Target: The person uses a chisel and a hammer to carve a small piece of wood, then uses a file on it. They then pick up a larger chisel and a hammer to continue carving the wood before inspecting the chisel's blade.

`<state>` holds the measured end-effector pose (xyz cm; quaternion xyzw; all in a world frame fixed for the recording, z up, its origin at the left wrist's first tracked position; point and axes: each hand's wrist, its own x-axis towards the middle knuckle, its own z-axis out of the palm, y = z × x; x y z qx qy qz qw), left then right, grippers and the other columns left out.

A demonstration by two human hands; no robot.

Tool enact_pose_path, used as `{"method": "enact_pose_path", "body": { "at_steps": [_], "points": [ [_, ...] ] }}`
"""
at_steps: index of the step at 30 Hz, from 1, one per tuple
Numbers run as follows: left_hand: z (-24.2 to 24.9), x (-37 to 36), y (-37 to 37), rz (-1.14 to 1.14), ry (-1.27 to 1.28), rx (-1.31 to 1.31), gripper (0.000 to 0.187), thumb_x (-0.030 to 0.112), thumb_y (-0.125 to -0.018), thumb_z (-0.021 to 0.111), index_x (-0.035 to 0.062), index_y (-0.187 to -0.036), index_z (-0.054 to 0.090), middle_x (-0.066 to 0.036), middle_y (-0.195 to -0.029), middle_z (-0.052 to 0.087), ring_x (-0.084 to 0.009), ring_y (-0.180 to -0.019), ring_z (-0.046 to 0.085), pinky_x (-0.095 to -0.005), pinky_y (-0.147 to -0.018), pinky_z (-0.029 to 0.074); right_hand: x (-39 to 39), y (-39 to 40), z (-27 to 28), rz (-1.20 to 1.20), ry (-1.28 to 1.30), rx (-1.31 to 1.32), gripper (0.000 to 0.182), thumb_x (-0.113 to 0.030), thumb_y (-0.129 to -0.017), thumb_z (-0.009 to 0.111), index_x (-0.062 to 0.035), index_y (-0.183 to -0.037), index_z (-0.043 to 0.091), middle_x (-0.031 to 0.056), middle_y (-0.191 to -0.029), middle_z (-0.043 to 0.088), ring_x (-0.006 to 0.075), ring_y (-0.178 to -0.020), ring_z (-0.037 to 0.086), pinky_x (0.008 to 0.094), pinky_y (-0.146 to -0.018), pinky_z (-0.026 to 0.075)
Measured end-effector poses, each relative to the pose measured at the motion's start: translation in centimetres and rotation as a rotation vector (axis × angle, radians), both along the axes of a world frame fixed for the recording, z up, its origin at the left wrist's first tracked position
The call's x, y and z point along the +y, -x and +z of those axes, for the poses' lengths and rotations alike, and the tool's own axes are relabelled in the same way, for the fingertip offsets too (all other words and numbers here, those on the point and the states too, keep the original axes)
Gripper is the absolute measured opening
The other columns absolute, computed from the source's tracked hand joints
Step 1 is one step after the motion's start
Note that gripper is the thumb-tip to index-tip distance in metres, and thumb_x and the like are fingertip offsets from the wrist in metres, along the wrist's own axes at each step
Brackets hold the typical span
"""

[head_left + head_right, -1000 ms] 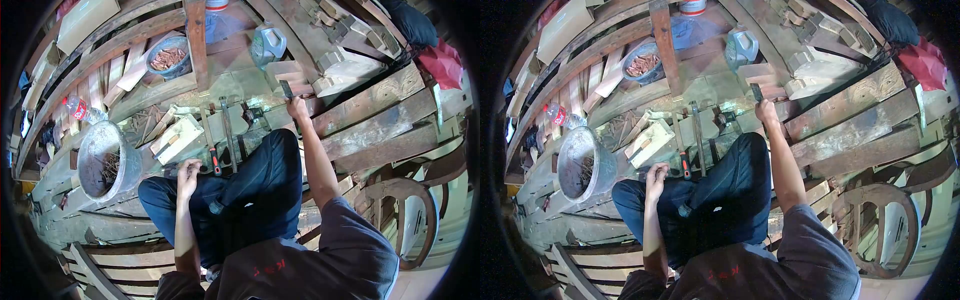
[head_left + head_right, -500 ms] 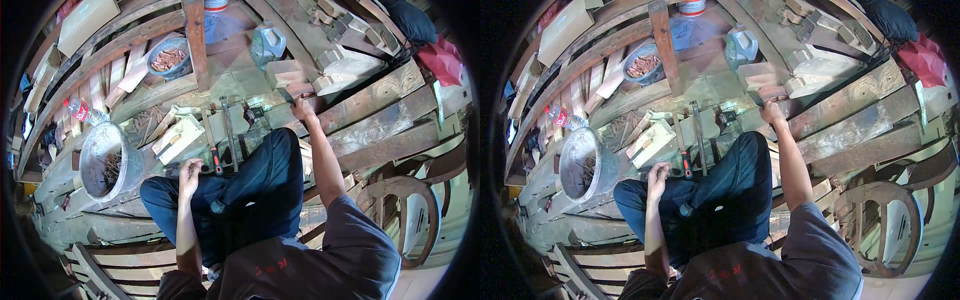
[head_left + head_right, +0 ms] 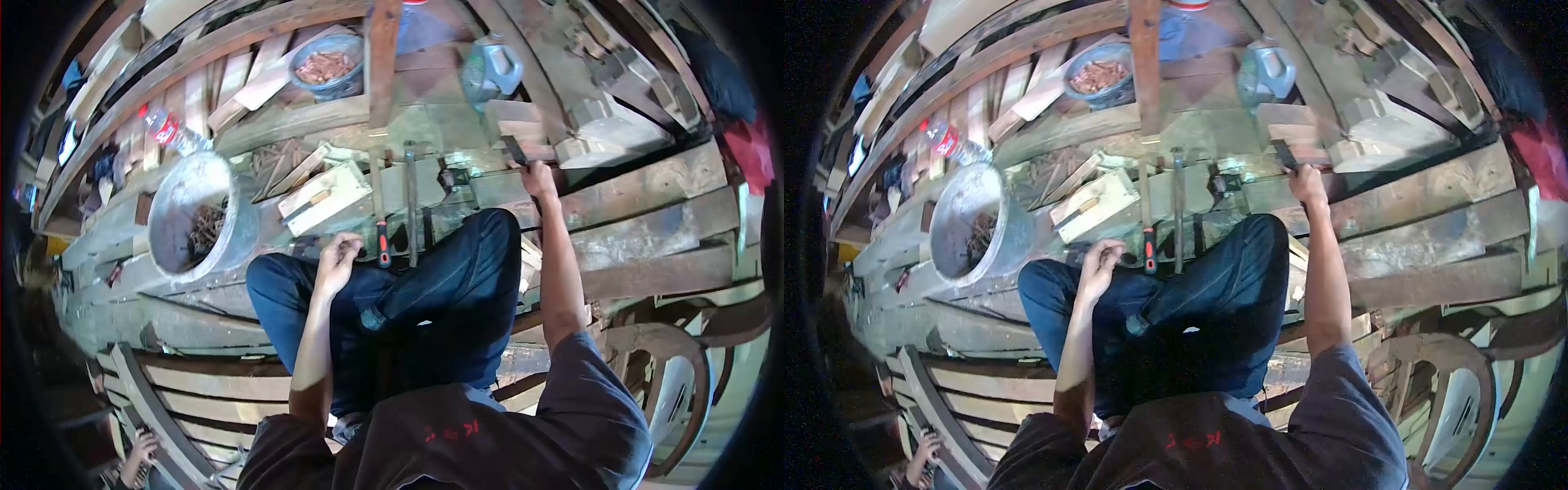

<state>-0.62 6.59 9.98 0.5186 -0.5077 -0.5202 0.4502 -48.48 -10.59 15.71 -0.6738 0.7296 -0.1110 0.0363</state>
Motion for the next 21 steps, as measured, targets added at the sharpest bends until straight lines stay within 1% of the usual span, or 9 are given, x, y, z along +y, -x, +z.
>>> {"method": "enact_pose_path", "body": {
  "at_steps": [3,7,11,13,14,17,18,19,21],
  "points": [
    [-0.1,-0.1,-0.1,0.013,-0.038,0.003,0.012,0.009,-0.096,0.058,0.0029,-0.105,0.063,-0.003,-0.089,0.066,-0.0076,-0.08,0.058,-0.0238,-0.075,0.047,0.4,-0.1,-0.9,-0.101,0.045,-0.069,0.027,-0.021,-0.087,0.058,0.0048,-0.087,0.066,0.0329,-0.086,0.062,0.0485,-0.087,0.061,0.0544,-0.078,0.049],
    [-0.1,0.0,-0.2,0.013,-0.024,0.006,0.012,0.008,-0.096,0.058,0.002,-0.105,0.063,-0.004,-0.09,0.067,-0.0089,-0.082,0.059,-0.0247,-0.077,0.048,0.5,-0.1,-0.9,-0.071,0.062,-0.057,0.027,-0.021,-0.087,0.058,0.0045,-0.09,0.066,0.0321,-0.086,0.063,0.0486,-0.086,0.062,0.0537,-0.077,0.05],
    [-0.2,-0.1,-0.3,0.004,-0.023,-0.003,0.012,0.004,-0.094,0.058,0.0013,-0.105,0.063,-0.004,-0.093,0.067,-0.0096,-0.085,0.06,-0.025,-0.08,0.048,0.6,-0.1,-1.0,-0.072,0.166,-0.056,0.027,-0.021,-0.089,0.057,0.0037,-0.093,0.067,0.0309,-0.085,0.064,0.0476,-0.084,0.063,0.0526,-0.076,0.05],
    [0.7,0.0,-0.1,0.003,-0.041,-0.016,0.012,0.004,-0.094,0.057,0.0012,-0.105,0.062,-0.004,-0.093,0.067,-0.0094,-0.085,0.06,-0.0248,-0.08,0.048,0.5,-0.1,-0.7,-0.054,0.236,-0.042,0.028,-0.022,-0.09,0.056,0.0034,-0.094,0.068,0.0304,-0.084,0.064,0.0469,-0.083,0.063,0.0521,-0.075,0.051],
    [0.8,0.0,-0.1,0.001,-0.05,-0.011,0.012,0.004,-0.094,0.057,0.0013,-0.105,0.062,-0.004,-0.092,0.067,-0.0093,-0.085,0.06,-0.0246,-0.08,0.048,0.4,-0.2,-0.7,-0.047,0.221,-0.005,0.028,-0.022,-0.091,0.056,0.0039,-0.093,0.068,0.0299,-0.083,0.064,0.0461,-0.082,0.064,0.0515,-0.074,0.051],
    [0.3,0.0,-0.1,0.0,-0.036,-0.021,0.012,0.007,-0.096,0.058,0.0018,-0.105,0.062,-0.003,-0.091,0.067,-0.0094,-0.084,0.06,-0.0247,-0.079,0.048,0.4,0.1,-2.4,-0.026,0.125,-0.002,0.028,-0.022,-0.089,0.056,0.0041,-0.086,0.067,0.0306,-0.083,0.064,0.0472,-0.081,0.064,0.0534,-0.073,0.052],
    [0.9,0.0,-0.1,-0.008,-0.023,-0.054,0.013,0.009,-0.097,0.057,0.0024,-0.106,0.062,-0.003,-0.091,0.067,-0.0097,-0.085,0.06,-0.0249,-0.079,0.048,0.9,-0.4,-2.7,-0.061,0.128,0.004,0.029,-0.023,-0.089,0.057,0.0041,-0.085,0.066,0.0308,-0.082,0.064,0.0477,-0.08,0.064,0.0542,-0.073,0.052],
    [0.4,0.0,0.0,0.006,-0.01,-0.021,0.013,0.009,-0.097,0.057,0.0026,-0.107,0.062,-0.003,-0.092,0.067,-0.0085,-0.082,0.059,-0.0244,-0.077,0.048,1.3,-0.6,-3.3,-0.095,0.134,0.009,0.03,-0.024,-0.088,0.057,0.0041,-0.083,0.066,0.031,-0.082,0.064,0.0482,-0.08,0.064,0.0549,-0.072,0.052],
    [0.3,0.0,-0.2,0.005,-0.041,-0.026,0.014,0.01,-0.097,0.057,0.0028,-0.107,0.063,-0.002,-0.092,0.066,-0.0067,-0.079,0.057,-0.0232,-0.074,0.047,1.2,0.5,-5.9,-0.121,0.067,0.03,0.031,-0.025,-0.088,0.058,0.0046,-0.082,0.066,0.0312,-0.081,0.063,0.0491,-0.079,0.063,0.0551,-0.073,0.052]
  ]
}}
